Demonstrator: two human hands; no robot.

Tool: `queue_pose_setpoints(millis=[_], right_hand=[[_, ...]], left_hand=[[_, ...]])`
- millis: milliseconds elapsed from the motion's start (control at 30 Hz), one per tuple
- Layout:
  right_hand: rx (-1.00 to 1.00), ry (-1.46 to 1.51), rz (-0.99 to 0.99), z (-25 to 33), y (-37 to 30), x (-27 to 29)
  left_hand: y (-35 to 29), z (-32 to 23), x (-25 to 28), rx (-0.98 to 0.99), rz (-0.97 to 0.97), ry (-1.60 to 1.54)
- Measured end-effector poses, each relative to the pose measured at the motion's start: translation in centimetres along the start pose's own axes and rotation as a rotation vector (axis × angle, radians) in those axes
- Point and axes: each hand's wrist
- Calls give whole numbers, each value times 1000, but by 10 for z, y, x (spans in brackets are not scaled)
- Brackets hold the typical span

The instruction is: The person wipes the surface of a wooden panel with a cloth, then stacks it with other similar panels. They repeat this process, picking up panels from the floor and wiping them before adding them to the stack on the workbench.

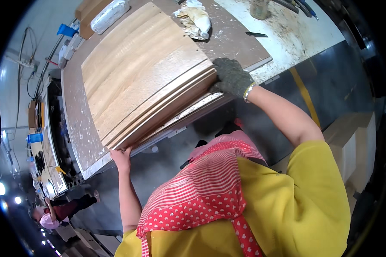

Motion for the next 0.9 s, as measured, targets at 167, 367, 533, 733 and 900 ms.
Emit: queue_pose_setpoints(millis=[167, 367, 533, 733, 900], right_hand=[[72, -52, 134, -4, 13, 16], [284, 45, -8, -63, -26, -1], [159, 109, -70, -47, -31, -9], [222, 236, -73, -55, -29, -14], [251, 243, -147, -55, -28, -17]], left_hand=[[9, -4, 3, 228, 143, -399], [10, -19, 9, 227, 144, -413], [14, -12, 14, 377, 263, -248], [10, 24, 7, 290, 245, -267], [13, 12, 7, 288, 261, -231]])
Point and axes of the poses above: each hand's wrist, its own y-axis towards the middle knuckle, its own x-axis out of the back of the hand, z = x × y, and after that the axes turned 1 degree about -x, right-handed
